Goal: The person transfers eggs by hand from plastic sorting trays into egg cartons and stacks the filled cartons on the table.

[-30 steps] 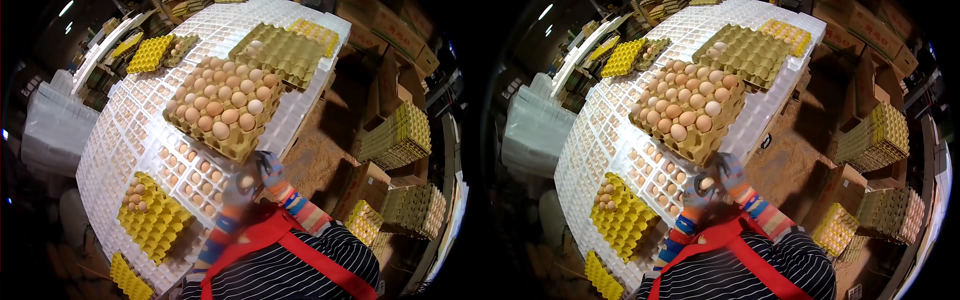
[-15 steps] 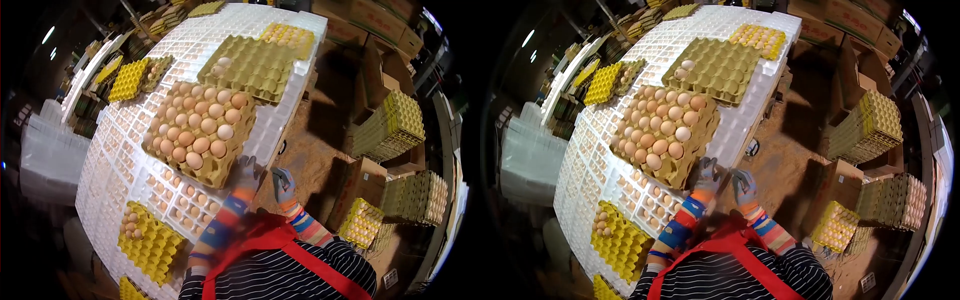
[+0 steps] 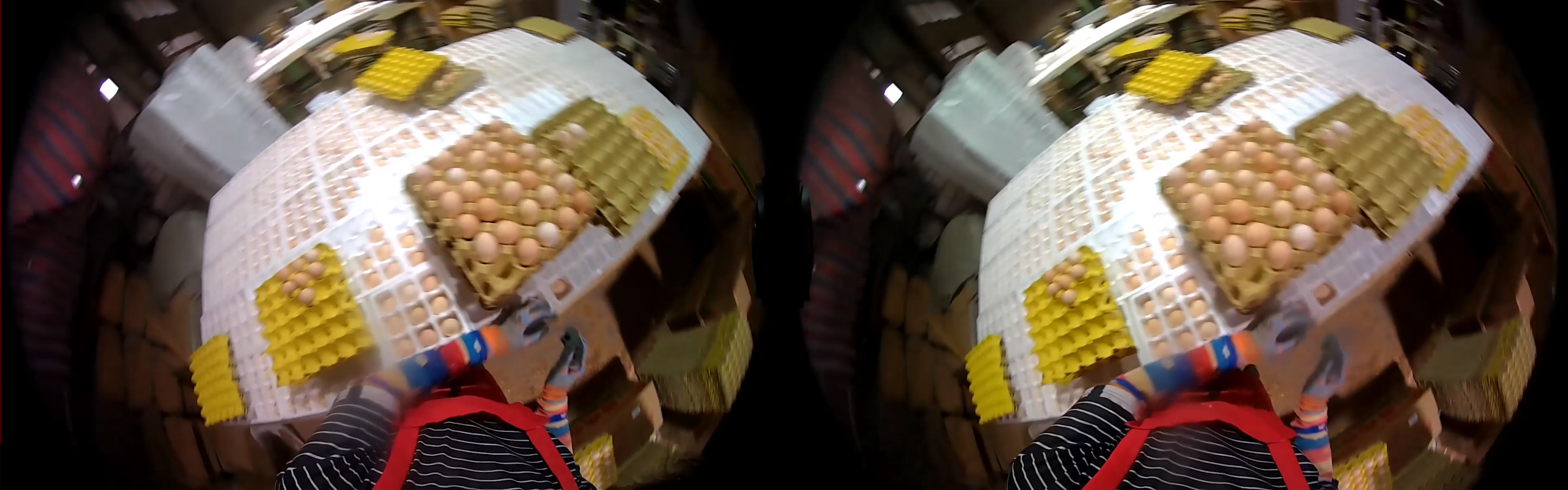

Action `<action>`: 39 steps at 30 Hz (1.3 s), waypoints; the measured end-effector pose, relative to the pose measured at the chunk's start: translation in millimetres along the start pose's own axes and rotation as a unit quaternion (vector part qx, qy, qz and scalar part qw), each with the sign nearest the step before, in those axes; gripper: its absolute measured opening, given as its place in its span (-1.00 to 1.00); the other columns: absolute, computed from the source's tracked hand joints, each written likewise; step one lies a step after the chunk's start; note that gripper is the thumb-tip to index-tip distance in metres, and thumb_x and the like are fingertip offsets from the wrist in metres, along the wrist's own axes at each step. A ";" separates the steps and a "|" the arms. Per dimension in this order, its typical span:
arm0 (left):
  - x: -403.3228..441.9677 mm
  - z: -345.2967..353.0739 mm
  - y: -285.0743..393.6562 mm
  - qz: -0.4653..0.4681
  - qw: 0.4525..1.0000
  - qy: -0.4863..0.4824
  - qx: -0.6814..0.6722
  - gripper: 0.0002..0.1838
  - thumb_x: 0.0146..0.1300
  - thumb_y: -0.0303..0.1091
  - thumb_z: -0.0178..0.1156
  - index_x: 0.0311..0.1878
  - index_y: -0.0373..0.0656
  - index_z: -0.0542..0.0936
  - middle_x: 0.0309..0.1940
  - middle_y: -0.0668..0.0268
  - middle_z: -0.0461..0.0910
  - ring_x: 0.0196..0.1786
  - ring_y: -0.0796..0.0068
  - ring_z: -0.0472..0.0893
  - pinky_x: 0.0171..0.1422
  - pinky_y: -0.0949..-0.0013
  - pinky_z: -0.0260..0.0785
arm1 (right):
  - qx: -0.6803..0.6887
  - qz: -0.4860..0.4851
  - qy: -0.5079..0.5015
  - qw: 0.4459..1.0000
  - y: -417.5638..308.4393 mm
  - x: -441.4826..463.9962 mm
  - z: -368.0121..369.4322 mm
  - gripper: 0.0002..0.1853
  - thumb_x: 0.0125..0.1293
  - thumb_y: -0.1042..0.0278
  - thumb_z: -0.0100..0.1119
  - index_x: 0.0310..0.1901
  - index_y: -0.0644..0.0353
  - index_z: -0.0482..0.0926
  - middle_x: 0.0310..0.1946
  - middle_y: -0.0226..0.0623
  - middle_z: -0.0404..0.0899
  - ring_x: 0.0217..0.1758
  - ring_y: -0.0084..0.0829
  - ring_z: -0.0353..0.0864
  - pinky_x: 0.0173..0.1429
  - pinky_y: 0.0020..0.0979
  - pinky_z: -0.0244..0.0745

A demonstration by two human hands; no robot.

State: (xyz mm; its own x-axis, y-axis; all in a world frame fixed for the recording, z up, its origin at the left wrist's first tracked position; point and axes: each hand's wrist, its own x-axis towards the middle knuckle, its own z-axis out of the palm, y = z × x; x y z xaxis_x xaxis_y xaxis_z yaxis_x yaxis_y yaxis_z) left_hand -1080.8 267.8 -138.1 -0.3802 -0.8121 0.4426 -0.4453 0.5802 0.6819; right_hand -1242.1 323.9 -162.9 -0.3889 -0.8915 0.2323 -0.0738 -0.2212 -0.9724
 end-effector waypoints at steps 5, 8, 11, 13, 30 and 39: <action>-103.2 -158.3 55.0 -0.116 0.981 0.151 0.027 -0.66 0.06 -0.47 0.22 -0.03 -0.17 0.56 -0.04 0.10 0.54 0.05 0.20 0.52 0.14 0.28 0.35 | -0.020 -0.176 -0.286 0.942 -62.2 -6.8 60.2 -0.80 0.24 0.47 0.02 -0.16 0.37 0.54 -0.24 -0.14 0.53 -0.19 -0.31 0.51 -0.07 -0.36 0.39; -176.6 -230.4 69.5 -0.308 0.821 0.440 0.193 -0.65 0.11 -0.54 0.18 0.01 -0.29 0.49 -0.02 0.14 0.48 0.07 0.24 0.47 0.21 0.28 0.27 | -0.055 -0.232 -0.472 0.849 -97.5 -21.0 124.5 -0.76 0.08 0.41 0.24 -0.18 0.22 0.59 -0.27 -0.14 0.59 -0.19 -0.12 0.56 -0.08 -0.26 0.45; -253.1 -292.4 68.5 -0.309 0.721 0.505 0.361 -0.61 0.04 -0.53 0.24 0.01 -0.23 0.53 -0.04 0.16 0.47 0.08 0.20 0.43 0.21 0.26 0.28 | -0.016 -0.260 -0.551 0.793 -114.6 -46.3 192.1 -0.70 0.04 0.32 0.32 -0.15 0.13 0.57 -0.24 -0.21 0.58 -0.18 -0.15 0.55 -0.11 -0.27 0.47; -271.0 -313.5 75.1 -0.361 0.726 0.434 0.393 -0.58 0.00 -0.48 0.29 0.01 -0.12 0.55 -0.03 0.15 0.46 0.06 0.17 0.44 0.19 0.23 0.30 | -0.039 -0.317 -0.554 0.769 -124.7 -63.8 240.7 -0.68 0.05 0.25 0.30 -0.12 0.07 0.55 -0.22 -0.22 0.56 -0.20 -0.15 0.54 -0.13 -0.28 0.48; -269.8 -384.8 -10.7 -0.212 0.776 0.445 -0.394 -0.61 0.19 -0.34 0.18 0.06 -0.26 0.41 -0.14 0.27 0.51 -0.16 0.46 0.55 -0.10 0.46 0.43 | 0.073 0.188 -0.552 0.809 -116.3 -65.9 432.5 -0.70 0.19 0.22 0.19 -0.07 0.11 0.47 -0.27 -0.34 0.54 -0.29 -0.45 0.58 -0.27 -0.36 0.56; -258.4 -408.2 -23.8 -0.410 0.833 0.133 0.346 -0.63 -0.04 -0.21 0.35 -0.15 -0.08 0.53 -0.25 0.20 0.55 -0.22 0.24 0.58 -0.19 0.27 0.45 | -0.400 -0.424 -0.596 0.553 -152.2 -102.0 484.1 -0.68 0.10 0.22 0.13 -0.05 -0.04 0.51 -0.16 -0.28 0.56 -0.16 -0.22 0.60 -0.10 -0.28 0.50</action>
State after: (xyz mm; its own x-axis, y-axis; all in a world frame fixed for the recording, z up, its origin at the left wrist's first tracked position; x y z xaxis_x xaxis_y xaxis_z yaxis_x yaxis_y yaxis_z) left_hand -641.0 438.4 -31.0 0.4344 -0.8845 0.1700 -0.8630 -0.3547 0.3598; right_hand -746.7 257.2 -28.8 0.9421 -0.3352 -0.0036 -0.3341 -0.9381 -0.0916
